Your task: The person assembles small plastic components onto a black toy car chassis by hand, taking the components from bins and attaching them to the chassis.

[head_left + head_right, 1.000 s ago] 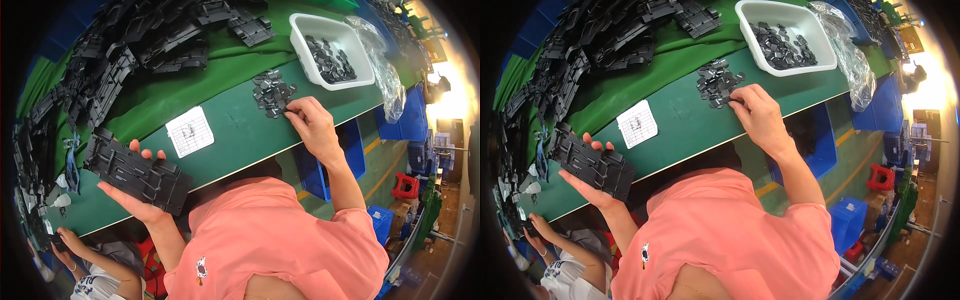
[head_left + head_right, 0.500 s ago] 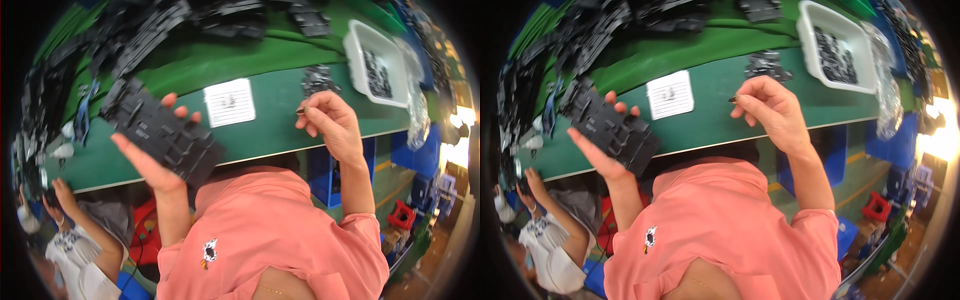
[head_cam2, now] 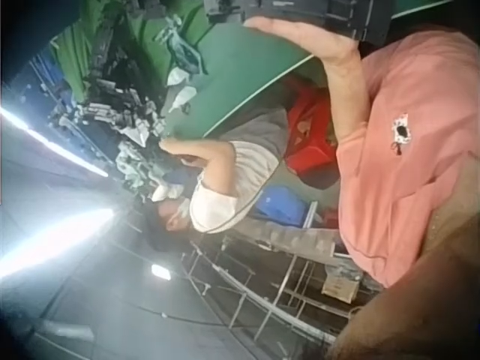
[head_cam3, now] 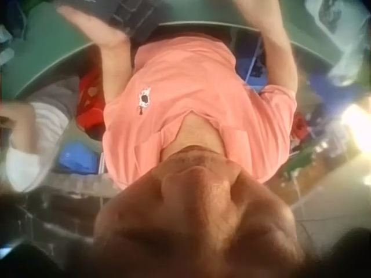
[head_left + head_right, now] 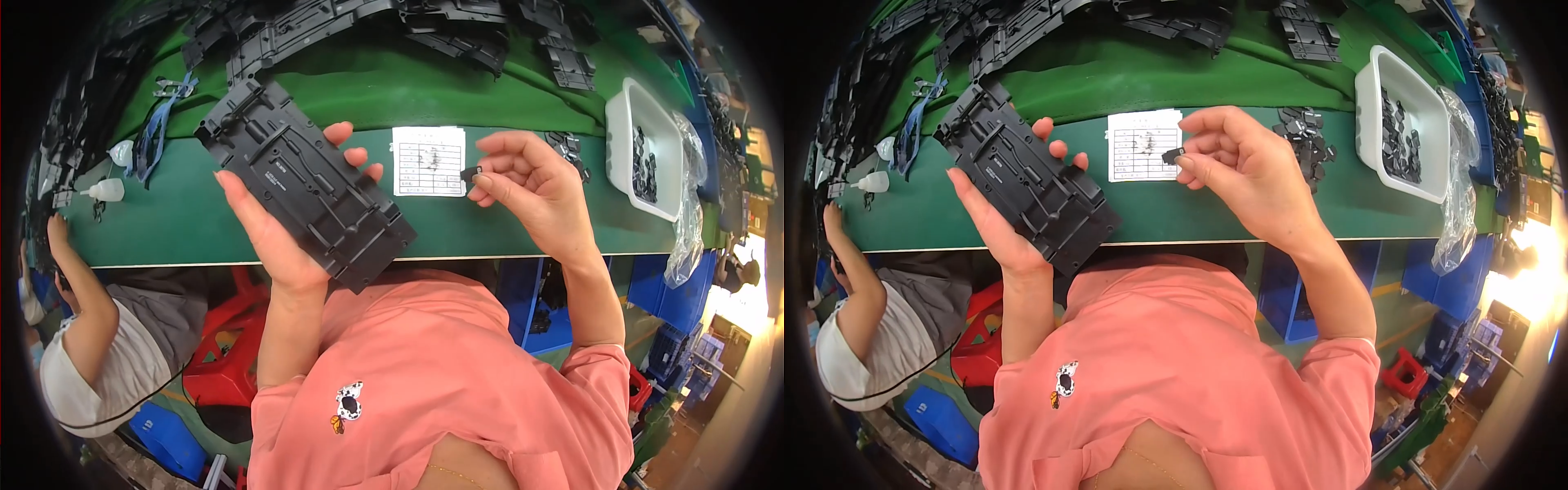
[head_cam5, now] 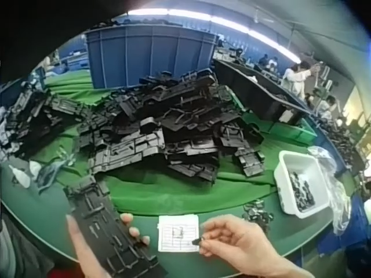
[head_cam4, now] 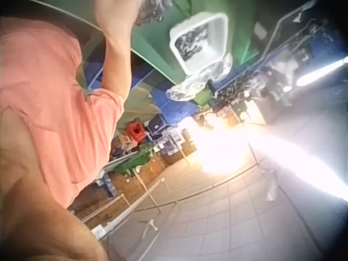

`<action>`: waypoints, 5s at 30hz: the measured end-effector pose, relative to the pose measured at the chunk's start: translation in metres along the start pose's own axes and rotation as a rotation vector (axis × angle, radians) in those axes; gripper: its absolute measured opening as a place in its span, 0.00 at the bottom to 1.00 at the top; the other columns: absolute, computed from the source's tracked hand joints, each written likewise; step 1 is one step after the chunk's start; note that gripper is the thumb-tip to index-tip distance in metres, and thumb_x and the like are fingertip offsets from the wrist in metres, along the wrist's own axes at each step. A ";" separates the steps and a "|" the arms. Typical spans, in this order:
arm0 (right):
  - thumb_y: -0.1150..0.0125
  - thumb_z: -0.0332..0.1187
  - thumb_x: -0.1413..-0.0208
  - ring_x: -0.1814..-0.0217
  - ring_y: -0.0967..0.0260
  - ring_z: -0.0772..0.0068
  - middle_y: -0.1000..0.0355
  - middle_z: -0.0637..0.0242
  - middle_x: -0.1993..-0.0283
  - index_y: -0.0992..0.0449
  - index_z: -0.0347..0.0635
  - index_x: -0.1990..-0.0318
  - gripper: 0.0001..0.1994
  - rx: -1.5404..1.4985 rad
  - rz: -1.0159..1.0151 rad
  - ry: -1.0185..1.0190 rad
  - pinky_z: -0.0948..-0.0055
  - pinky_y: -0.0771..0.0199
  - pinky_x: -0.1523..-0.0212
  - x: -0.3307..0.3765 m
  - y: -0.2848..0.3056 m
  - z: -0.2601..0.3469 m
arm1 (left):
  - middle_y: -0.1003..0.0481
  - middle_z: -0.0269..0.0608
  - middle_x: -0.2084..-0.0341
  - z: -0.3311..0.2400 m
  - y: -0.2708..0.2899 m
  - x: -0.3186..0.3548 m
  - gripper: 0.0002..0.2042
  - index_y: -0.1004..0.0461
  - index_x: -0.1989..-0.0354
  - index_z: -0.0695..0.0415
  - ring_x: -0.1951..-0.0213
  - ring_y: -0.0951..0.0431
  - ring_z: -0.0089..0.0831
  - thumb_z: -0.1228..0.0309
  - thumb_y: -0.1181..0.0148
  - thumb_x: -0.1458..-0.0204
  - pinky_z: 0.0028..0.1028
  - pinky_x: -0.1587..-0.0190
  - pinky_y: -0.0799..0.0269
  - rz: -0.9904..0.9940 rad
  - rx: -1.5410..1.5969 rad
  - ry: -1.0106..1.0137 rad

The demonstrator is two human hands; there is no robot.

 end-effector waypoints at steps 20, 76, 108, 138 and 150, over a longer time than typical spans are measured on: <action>0.44 0.21 0.54 0.70 0.33 0.53 0.34 0.57 0.70 0.30 0.35 0.67 0.06 0.978 0.157 0.643 0.61 0.31 0.69 -0.024 -0.033 0.012 | 0.34 0.56 0.49 0.001 0.002 -0.001 0.38 0.46 0.39 0.57 0.57 0.26 0.41 0.36 0.70 0.46 0.47 0.53 0.29 0.015 -0.032 0.003; 0.42 0.28 0.71 0.75 0.39 0.72 0.37 0.67 0.72 0.26 0.33 0.69 0.15 0.977 0.083 1.296 0.74 0.41 0.76 0.031 -0.052 0.013 | 0.35 0.58 0.49 0.001 0.000 0.013 0.45 0.49 0.37 0.53 0.55 0.27 0.45 0.29 0.67 0.54 0.50 0.50 0.31 0.160 -0.237 -0.168; 0.38 0.23 0.68 0.73 0.38 0.69 0.37 0.65 0.72 0.25 0.29 0.68 0.14 0.967 0.194 1.243 0.73 0.37 0.75 0.038 -0.059 0.011 | 0.34 0.56 0.50 0.002 -0.010 0.022 0.48 0.47 0.38 0.54 0.57 0.27 0.42 0.25 0.67 0.58 0.47 0.51 0.31 0.144 -0.368 -0.213; 0.48 0.25 0.43 0.75 0.46 0.89 0.36 0.77 0.76 0.27 0.33 0.68 0.05 -0.191 0.169 -0.090 0.85 0.46 0.76 0.046 -0.056 -0.022 | 0.35 0.51 0.48 0.010 -0.040 0.030 0.45 0.57 0.33 0.38 0.55 0.29 0.44 0.27 0.64 0.58 0.53 0.46 0.39 0.561 -0.498 -0.249; 0.47 0.24 0.45 0.74 0.43 0.90 0.32 0.75 0.74 0.27 0.34 0.70 0.04 -0.178 0.164 -0.119 0.86 0.42 0.75 0.047 -0.053 -0.027 | 0.36 0.50 0.47 0.008 -0.039 0.034 0.42 0.56 0.33 0.36 0.55 0.30 0.44 0.30 0.59 0.55 0.52 0.44 0.44 0.530 -0.476 -0.188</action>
Point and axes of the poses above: each hand's wrist, its own x-axis away from the middle knuckle, its own y-axis out of the back of the hand, z = x × y, the point moved 4 cm from there along -x, towards the middle knuckle
